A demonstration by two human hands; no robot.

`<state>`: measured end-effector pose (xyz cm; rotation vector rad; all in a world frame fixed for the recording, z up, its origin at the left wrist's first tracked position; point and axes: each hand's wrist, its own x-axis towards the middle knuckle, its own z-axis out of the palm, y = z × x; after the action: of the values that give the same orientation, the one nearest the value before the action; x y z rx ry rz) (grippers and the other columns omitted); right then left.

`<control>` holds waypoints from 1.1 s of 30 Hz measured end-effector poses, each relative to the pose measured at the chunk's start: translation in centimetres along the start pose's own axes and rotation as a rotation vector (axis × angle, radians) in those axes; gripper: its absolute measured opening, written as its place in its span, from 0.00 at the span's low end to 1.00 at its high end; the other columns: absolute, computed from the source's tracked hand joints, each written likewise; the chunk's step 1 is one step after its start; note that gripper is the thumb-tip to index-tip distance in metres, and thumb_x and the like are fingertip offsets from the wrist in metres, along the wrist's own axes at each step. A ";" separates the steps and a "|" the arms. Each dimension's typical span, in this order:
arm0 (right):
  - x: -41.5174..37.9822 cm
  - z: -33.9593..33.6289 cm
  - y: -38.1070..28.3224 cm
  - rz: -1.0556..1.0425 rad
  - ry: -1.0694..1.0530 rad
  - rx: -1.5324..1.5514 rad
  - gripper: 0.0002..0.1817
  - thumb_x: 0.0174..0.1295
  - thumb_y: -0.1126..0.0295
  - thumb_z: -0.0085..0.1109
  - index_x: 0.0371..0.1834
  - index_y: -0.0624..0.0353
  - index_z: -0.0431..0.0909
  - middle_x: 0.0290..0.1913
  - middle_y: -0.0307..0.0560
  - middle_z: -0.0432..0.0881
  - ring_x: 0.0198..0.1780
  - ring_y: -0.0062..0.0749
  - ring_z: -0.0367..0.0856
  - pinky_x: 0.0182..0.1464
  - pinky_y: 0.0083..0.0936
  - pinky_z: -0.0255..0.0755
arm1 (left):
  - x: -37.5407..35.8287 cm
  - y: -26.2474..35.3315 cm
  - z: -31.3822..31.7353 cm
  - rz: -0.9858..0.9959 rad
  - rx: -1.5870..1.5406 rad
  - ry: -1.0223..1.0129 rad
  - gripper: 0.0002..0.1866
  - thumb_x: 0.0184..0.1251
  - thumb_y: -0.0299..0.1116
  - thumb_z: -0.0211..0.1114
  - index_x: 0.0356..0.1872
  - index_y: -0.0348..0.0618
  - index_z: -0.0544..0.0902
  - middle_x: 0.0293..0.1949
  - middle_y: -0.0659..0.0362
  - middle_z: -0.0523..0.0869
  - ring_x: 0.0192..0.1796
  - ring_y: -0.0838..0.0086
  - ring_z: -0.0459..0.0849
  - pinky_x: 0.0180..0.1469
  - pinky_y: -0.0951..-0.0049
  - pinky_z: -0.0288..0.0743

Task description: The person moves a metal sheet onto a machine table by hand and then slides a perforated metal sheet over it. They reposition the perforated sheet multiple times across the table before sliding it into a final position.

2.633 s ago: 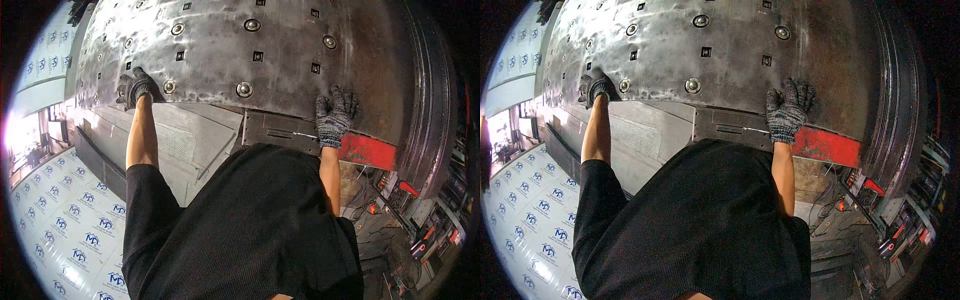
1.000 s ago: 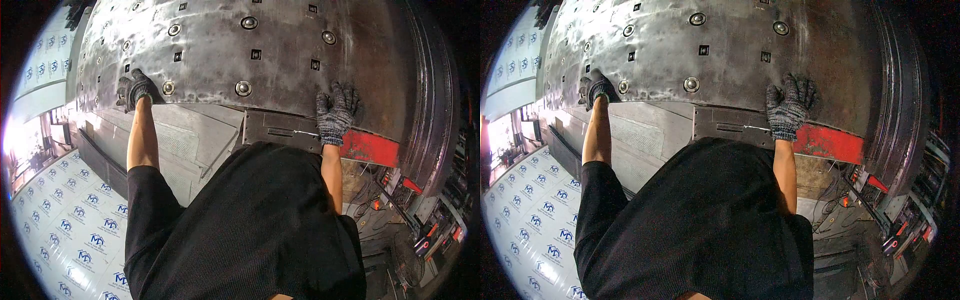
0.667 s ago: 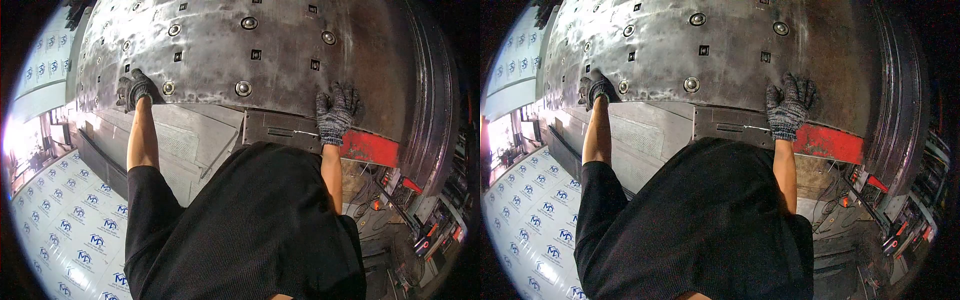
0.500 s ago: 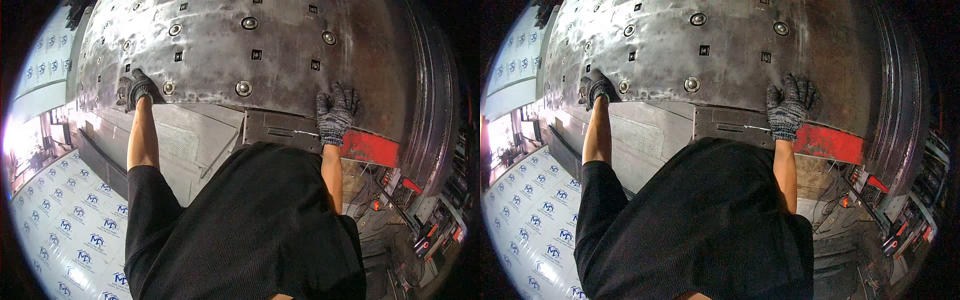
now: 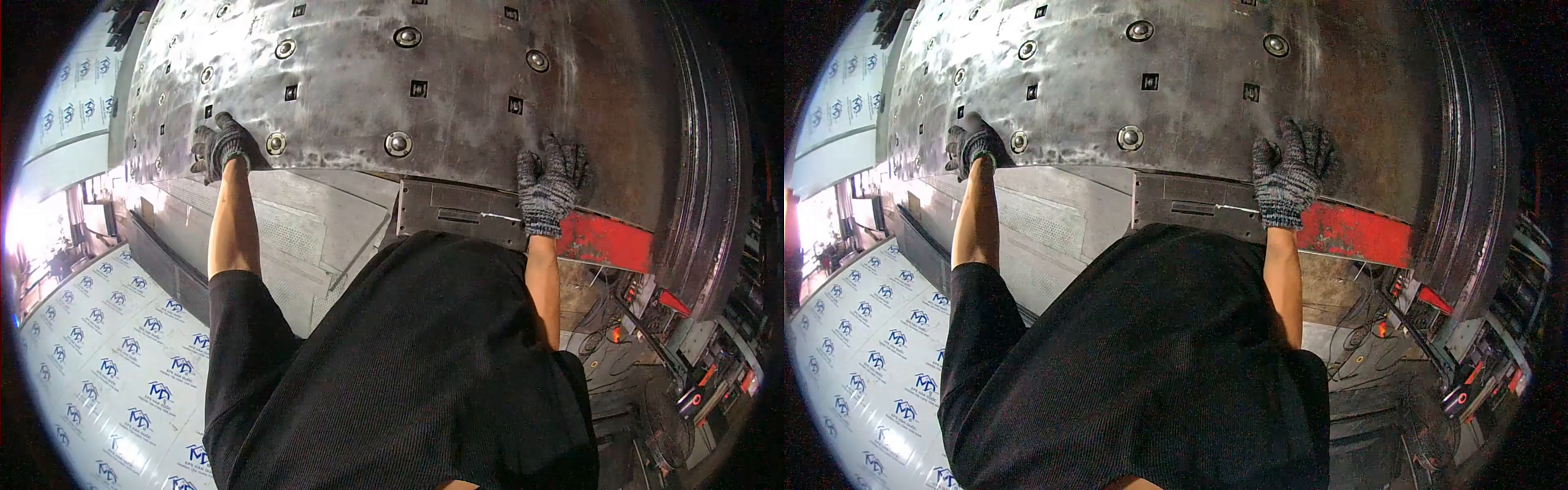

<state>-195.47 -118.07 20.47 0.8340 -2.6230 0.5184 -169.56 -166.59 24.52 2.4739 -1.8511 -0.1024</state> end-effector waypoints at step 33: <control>0.1 0.1 -0.1 0.012 0.001 0.021 0.29 0.64 0.50 0.76 0.68 0.45 0.86 0.73 0.58 0.80 0.79 0.65 0.70 0.84 0.64 0.57 | 0.7 -0.4 1.1 0.016 0.014 0.068 0.44 0.83 0.71 0.42 0.90 0.57 0.58 0.89 0.44 0.57 0.88 0.33 0.55 0.80 0.22 0.54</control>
<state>-195.50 -118.17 20.45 0.8245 -2.6276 0.5507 -169.06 -167.16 23.39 2.4388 -1.8506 -0.0046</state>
